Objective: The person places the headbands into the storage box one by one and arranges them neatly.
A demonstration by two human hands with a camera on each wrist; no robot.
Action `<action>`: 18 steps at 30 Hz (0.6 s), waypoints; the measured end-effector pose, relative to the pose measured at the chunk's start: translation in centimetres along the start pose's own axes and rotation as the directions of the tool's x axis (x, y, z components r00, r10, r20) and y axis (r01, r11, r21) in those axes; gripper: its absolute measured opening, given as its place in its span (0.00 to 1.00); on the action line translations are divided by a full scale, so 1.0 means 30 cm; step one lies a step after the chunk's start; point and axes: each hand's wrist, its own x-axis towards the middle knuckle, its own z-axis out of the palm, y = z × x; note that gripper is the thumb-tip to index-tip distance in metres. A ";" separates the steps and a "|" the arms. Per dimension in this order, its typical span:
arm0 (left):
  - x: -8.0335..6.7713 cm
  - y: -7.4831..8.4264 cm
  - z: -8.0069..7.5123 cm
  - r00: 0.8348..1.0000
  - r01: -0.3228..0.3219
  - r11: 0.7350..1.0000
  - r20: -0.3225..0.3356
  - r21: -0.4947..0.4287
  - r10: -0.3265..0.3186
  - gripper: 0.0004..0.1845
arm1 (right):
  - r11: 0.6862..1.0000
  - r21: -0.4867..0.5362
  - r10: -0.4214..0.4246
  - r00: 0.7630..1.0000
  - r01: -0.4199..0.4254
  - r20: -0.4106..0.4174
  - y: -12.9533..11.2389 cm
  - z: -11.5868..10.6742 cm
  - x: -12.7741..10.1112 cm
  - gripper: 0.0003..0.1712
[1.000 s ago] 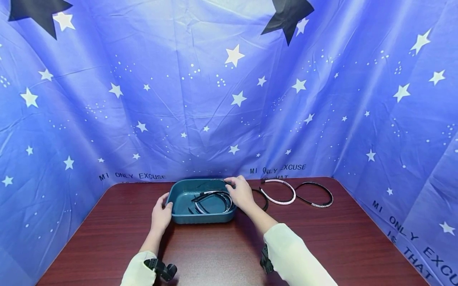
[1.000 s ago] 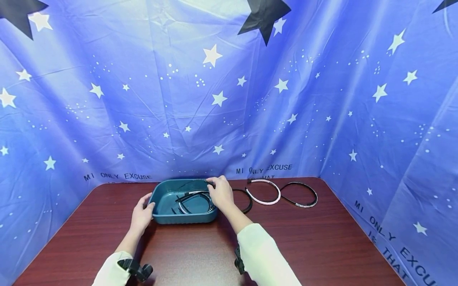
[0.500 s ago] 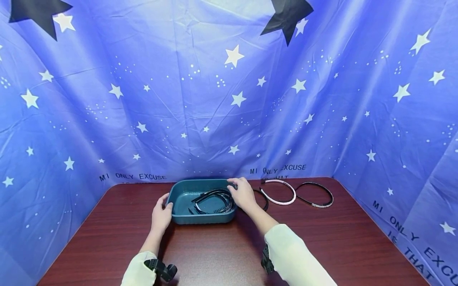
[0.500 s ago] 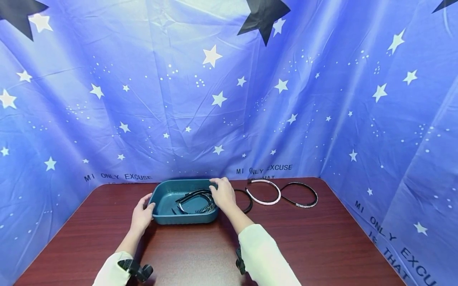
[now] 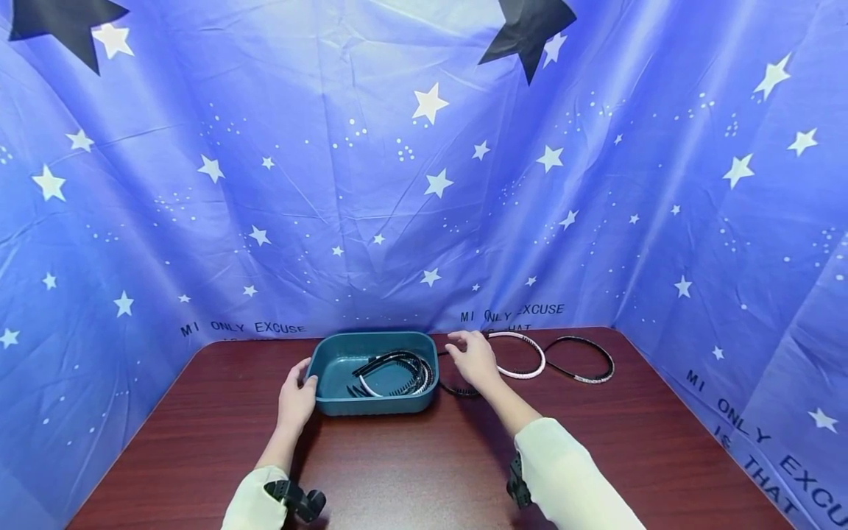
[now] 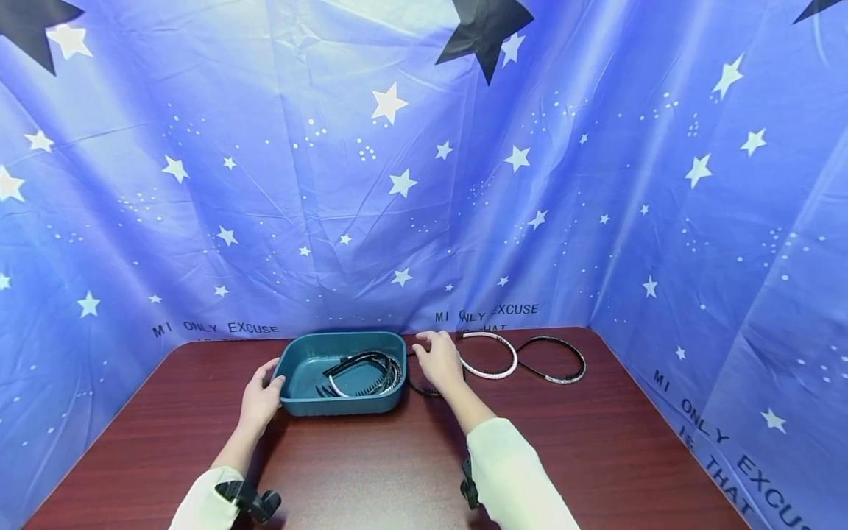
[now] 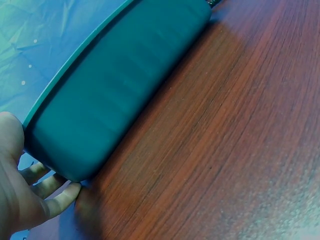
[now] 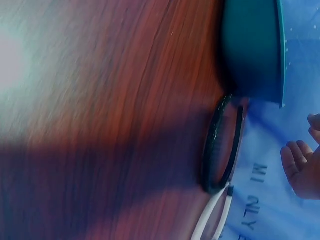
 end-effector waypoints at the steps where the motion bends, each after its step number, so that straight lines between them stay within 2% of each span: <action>1: 0.001 -0.001 -0.001 1.000 0.000 1.000 0.001 -0.001 0.000 0.23 | 1.000 -0.007 0.000 1.000 -0.001 -0.002 0.011 -0.007 0.000 0.14; 9: 0.003 -0.004 -0.001 1.000 0.002 1.000 -0.001 0.013 -0.002 0.23 | 0.999 -0.041 0.029 0.999 -0.030 -0.026 0.090 -0.069 -0.005 0.15; 18: 0.001 -0.003 0.001 1.000 -0.002 1.000 -0.005 0.027 0.002 0.23 | 0.994 -0.096 0.051 0.999 -0.052 -0.016 0.183 -0.129 -0.012 0.17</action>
